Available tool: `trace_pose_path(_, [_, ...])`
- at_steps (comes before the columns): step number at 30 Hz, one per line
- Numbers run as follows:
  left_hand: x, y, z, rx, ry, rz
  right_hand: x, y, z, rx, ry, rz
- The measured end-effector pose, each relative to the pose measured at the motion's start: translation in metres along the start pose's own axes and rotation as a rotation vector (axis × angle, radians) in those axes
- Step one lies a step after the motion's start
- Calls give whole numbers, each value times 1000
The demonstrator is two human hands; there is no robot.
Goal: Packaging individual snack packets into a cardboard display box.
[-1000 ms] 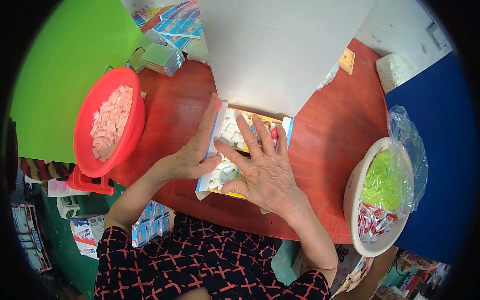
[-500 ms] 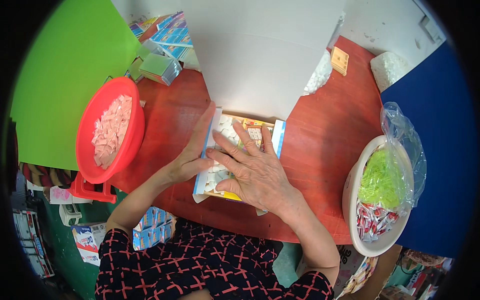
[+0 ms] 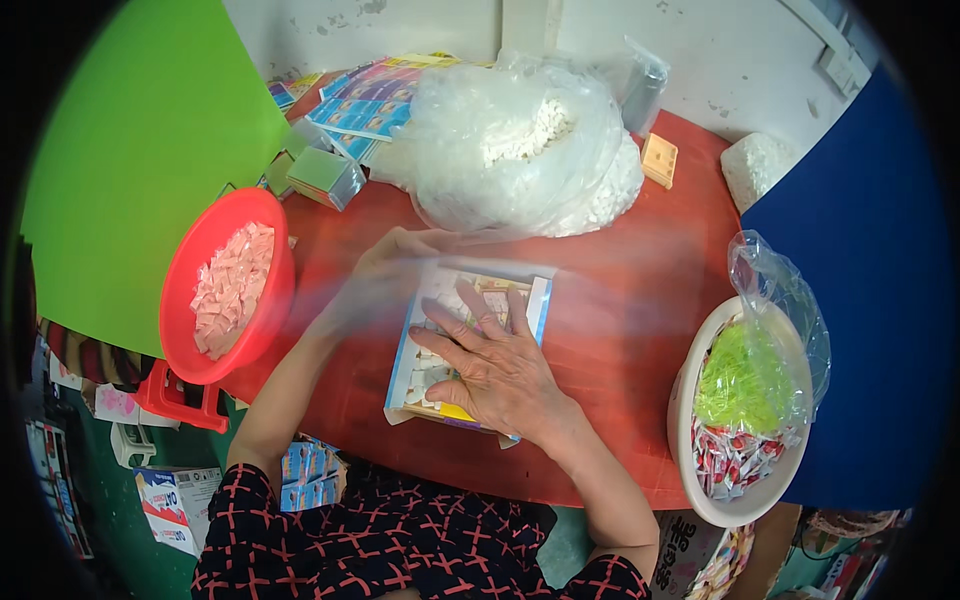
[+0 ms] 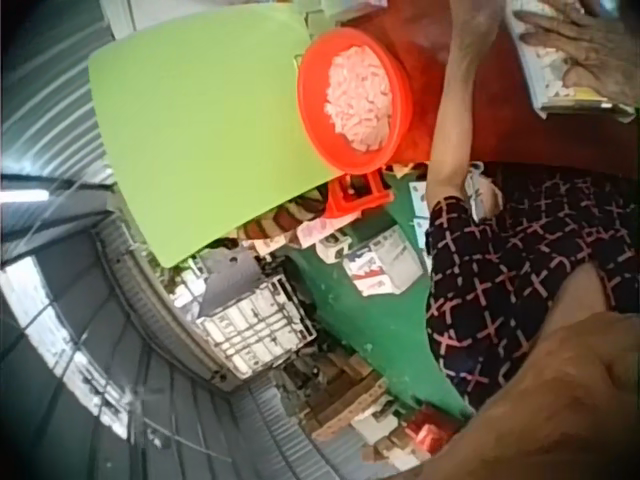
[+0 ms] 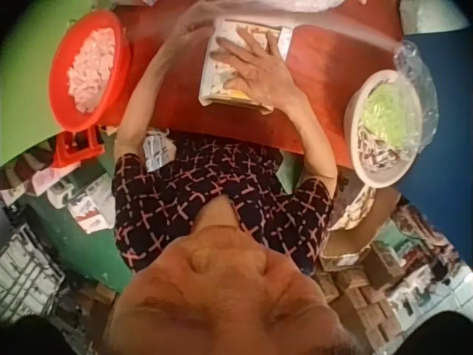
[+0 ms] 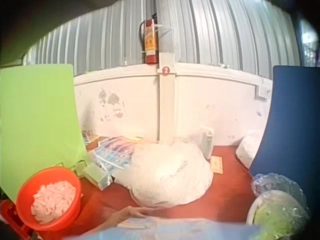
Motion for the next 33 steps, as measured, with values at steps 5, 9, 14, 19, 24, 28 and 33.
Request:
trace_pose_path(5, [6,-4,-11,-488,-137,-206,52,35,-32,-780,-85,-474])
trace_pose_path(9, [29,5,-20,-910,-216,-278,56,14,-3,-1158,-56,-860])
trace_pose_path(14, [63,30,-57,-1031,-330,-219,60,15,-19,-1812,64,-748])
trace_pose_path(19, [71,23,-65,-1155,-370,-70,76,44,-99,-2334,214,-746])
trace_pose_path(24, [70,12,-63,-1119,-323,-181,98,62,-129,-2270,475,-989])
trace_pose_path(28, [78,4,-53,-984,-194,-369,55,31,-4,-707,715,-264])
trace_pose_path(33, [77,0,-43,-900,-84,-498,70,27,-3,-479,979,-362])
Point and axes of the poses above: each hand's wrist, its own x-axis away from the middle knuckle, its own z-axis out of the back of the hand, y = z × x, the point moved 6 cm from there along -x, towards the middle knuckle, and after that the axes turned 3 degrees about z, right-handed, at the moved point
